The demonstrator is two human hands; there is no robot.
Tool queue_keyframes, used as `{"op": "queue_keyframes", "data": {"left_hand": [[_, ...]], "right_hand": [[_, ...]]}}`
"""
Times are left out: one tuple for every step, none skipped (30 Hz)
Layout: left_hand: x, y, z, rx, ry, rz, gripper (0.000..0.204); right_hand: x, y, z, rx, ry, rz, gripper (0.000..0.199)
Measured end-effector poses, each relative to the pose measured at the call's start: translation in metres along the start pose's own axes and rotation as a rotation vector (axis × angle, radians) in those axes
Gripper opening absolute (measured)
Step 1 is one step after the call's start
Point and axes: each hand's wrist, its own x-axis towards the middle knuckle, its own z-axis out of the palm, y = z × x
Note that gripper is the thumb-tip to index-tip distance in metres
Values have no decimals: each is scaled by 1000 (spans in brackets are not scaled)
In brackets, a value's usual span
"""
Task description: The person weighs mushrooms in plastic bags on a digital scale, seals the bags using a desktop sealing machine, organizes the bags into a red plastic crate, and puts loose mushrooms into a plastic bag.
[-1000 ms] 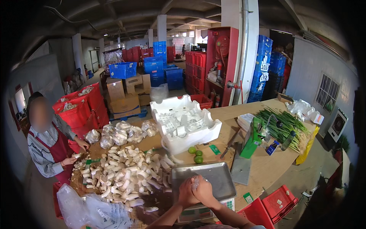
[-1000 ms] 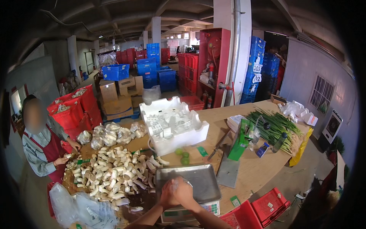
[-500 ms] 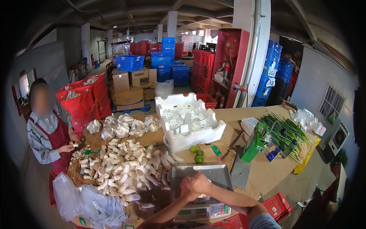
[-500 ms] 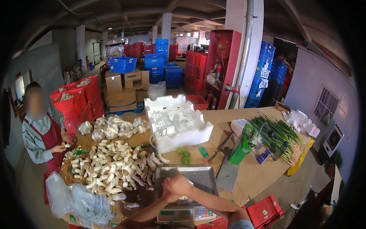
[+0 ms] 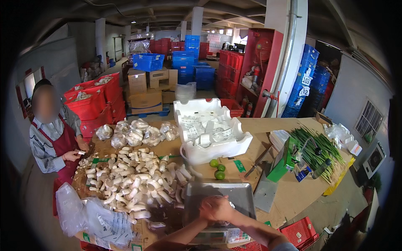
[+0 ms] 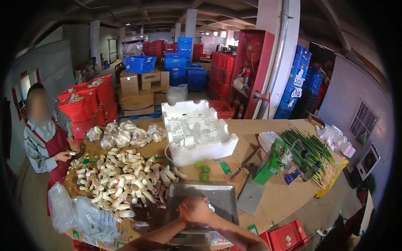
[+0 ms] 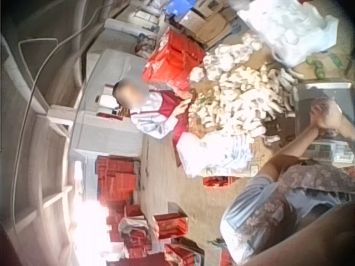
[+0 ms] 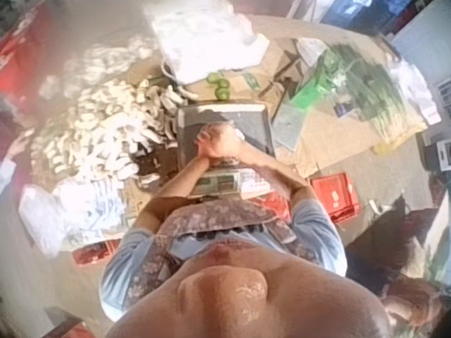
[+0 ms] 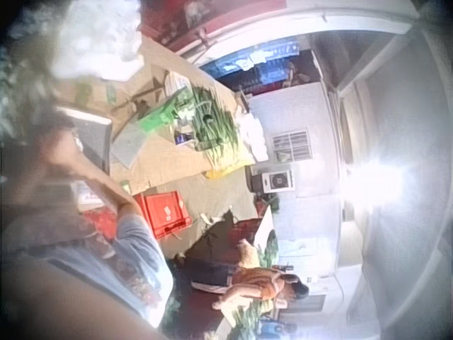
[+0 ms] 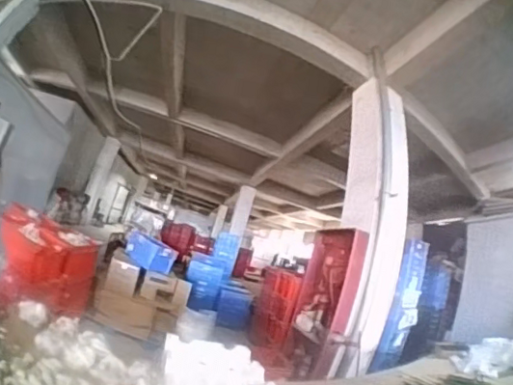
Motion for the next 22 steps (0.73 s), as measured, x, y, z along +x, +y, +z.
{"op": "queue_keyframes", "data": {"left_hand": [[-8,-4,-7,120,-2,17,49],[-10,-7,-8,219,-9,46,48],[-11,-9,-11,321,-15,73,47],[-5,-11,-10,412,-26,109,46],[5,12,-13,406,-72,42,64],[15,40,-14,469,-121,-36,46],[19,47,-9,392,-104,-20,46],[20,47,-9,392,-104,-17,50],[21,47,-10,394,-102,-15,53],[20,60,-9,436,-26,67,54],[8,35,-11,474,-9,71,51],[-2,11,-12,510,7,76,49],[1,9,-13,455,-6,29,47],[1,13,-15,401,-26,-24,46],[0,21,-16,348,-45,-78,44],[-2,30,-17,295,-60,-131,43],[3,37,-16,240,-69,-170,41],[9,41,-15,185,-79,-208,40],[15,43,-17,136,-88,-242,38],[25,36,-14,375,6,121,26],[27,33,-10,204,-16,-24,26],[21,31,-15,215,-22,-45,26]], "right_hand": [[3,-7,2,-2,24,-23,16],[1,-13,-4,-36,52,68,20],[-4,-20,-10,-67,80,157,26],[-8,-26,-25,-115,107,251,31],[-12,-33,-42,33,142,402,46],[-14,-34,-54,184,174,546,61],[-44,-23,-39,-119,452,555,88],[-52,-15,-37,-86,342,579,103],[-64,-9,-28,78,217,631,103],[-74,-4,-22,236,92,691,102],[-68,-1,-21,271,-18,706,115],[-61,-1,-21,303,-51,724,113],[-52,-5,-25,329,-81,757,112],[-50,-9,-24,339,-81,778,109],[-48,-12,-24,347,-79,798,106],[-47,-17,-20,370,69,761,91],[-44,-20,-15,379,219,711,78],[-46,-20,-10,387,367,657,65],[-65,-12,0,373,263,659,82],[-95,8,24,412,177,742,86],[-133,39,54,446,88,841,91],[-114,25,39,456,47,879,96]]}}
